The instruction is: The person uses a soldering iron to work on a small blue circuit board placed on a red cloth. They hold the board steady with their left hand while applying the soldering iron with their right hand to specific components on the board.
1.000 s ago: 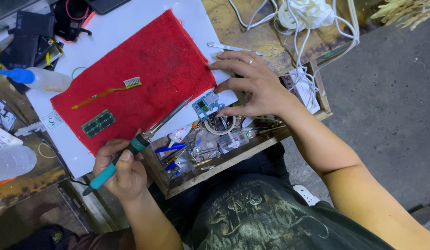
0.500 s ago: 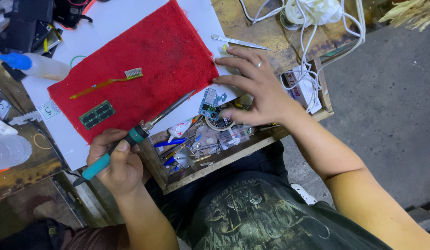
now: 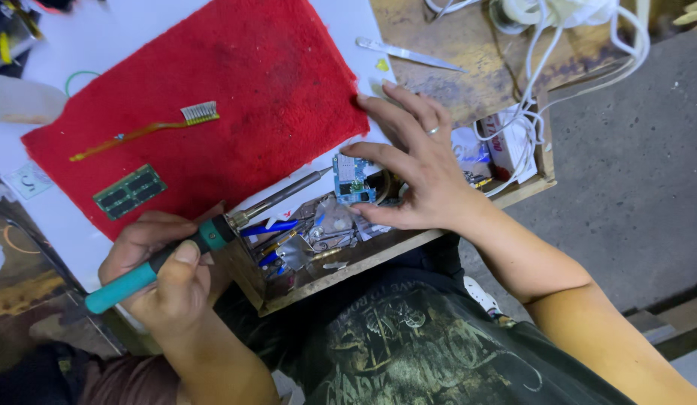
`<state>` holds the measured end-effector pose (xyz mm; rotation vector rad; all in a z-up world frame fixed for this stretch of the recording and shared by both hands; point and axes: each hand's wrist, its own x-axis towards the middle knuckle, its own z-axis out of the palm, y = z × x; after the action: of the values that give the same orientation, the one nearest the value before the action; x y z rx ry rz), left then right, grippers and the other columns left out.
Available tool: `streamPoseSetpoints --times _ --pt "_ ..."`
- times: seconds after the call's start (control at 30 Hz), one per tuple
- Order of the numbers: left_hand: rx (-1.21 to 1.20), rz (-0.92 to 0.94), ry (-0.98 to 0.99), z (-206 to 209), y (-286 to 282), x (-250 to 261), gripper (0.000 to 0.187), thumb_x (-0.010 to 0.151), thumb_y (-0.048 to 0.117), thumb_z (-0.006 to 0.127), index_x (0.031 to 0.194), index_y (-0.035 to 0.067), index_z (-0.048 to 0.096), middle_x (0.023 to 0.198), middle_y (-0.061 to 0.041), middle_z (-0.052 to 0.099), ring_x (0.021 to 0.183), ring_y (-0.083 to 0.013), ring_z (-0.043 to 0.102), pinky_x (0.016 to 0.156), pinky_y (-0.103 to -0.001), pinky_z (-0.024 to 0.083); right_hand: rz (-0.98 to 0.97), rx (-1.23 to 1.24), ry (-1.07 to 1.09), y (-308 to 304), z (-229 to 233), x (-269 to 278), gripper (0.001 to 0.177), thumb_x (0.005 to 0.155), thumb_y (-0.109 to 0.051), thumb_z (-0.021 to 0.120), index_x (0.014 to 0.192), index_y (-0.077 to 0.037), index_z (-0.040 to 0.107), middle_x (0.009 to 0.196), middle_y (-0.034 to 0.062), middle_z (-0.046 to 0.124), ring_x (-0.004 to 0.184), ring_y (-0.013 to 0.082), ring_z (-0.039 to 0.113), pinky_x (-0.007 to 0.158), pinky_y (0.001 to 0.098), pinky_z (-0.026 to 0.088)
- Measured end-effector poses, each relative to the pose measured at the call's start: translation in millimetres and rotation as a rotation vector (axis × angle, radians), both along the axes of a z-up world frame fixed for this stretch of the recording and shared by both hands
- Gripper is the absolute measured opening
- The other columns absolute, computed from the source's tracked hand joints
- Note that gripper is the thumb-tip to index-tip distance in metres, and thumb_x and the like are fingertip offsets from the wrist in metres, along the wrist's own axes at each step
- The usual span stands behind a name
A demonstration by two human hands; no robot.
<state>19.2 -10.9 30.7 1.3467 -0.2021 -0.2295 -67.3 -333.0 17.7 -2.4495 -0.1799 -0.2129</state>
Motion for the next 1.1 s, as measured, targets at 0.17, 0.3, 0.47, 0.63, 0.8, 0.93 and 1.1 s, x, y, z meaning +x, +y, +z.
streamPoseSetpoints --times 0.17,0.3,0.47,0.63,0.8,0.93,1.1 --pt "0.123 -0.041 -0.032 6 0 7 0.022 0.093 0.008 0.069 0.101 -0.011 0.061 0.088 -0.019 0.062 0.068 -0.0184 0.063 0.097 -0.048 0.065 0.052 0.024 0.098 -6 5 3 0.058 0.083 -0.055 0.078 0.131 -0.022 0.075 0.159 0.02 0.044 0.152 0.0428 0.032 0.121 0.0578 0.021" --pt "0.14 -0.059 0.024 7 4 7 0.024 0.094 0.012 0.071 0.099 -0.01 0.062 0.087 -0.018 0.064 0.074 -0.0189 0.067 0.098 -0.05 0.064 0.049 0.04 0.145 -6 5 5 0.057 0.083 -0.056 0.078 0.129 -0.023 0.076 0.159 0.0208 0.045 0.153 0.0431 0.033 0.121 0.057 0.021" --pt "0.162 -0.21 0.062 6 20 16 0.023 0.095 0.011 0.071 0.105 -0.007 0.061 0.093 -0.018 0.064 0.083 -0.0185 0.067 0.106 -0.055 0.057 0.053 0.02 0.152 -7 4 8 0.056 0.082 -0.056 0.079 0.126 -0.021 0.078 0.155 0.0205 0.048 0.15 0.0435 0.038 0.119 0.0569 0.023" --pt "0.266 -0.378 0.1 14 27 30 0.019 0.092 0.004 0.065 0.107 -0.002 0.057 0.092 -0.017 0.061 0.081 -0.0184 0.07 0.108 -0.058 0.053 0.057 0.015 0.156 -8 1 8 0.055 0.082 -0.056 0.08 0.124 -0.021 0.078 0.153 0.0195 0.05 0.147 0.0439 0.039 0.119 0.0582 0.024" --pt "0.284 -0.317 0.109 15 22 27 0.017 0.089 0.001 0.066 0.104 -0.003 0.058 0.091 -0.018 0.062 0.078 -0.0187 0.071 0.108 -0.06 0.054 0.046 -0.002 0.166 -7 2 8 0.054 0.082 -0.057 0.081 0.123 -0.021 0.078 0.15 0.019 0.051 0.144 0.0442 0.04 0.118 0.0596 0.024" --pt "0.18 -0.152 0.018 3 11 13 0.02 0.085 0.004 0.07 0.103 -0.001 0.062 0.086 -0.016 0.064 0.072 -0.0129 0.071 0.099 -0.055 0.062 0.039 -0.01 0.181 -6 3 10 0.053 0.081 -0.057 0.082 0.121 -0.022 0.079 0.149 0.0187 0.052 0.144 0.0434 0.04 0.118 0.0594 0.024" --pt "0.405 -0.462 0.06 13 34 38 0.021 0.084 0.002 0.069 0.101 -0.001 0.058 0.087 -0.019 0.064 0.075 -0.0162 0.072 0.109 -0.064 0.052 0.037 0.0 0.186 -6 4 10 0.052 0.081 -0.056 0.083 0.12 -0.022 0.08 0.149 0.0187 0.052 0.144 0.0423 0.04 0.117 0.0577 0.024"
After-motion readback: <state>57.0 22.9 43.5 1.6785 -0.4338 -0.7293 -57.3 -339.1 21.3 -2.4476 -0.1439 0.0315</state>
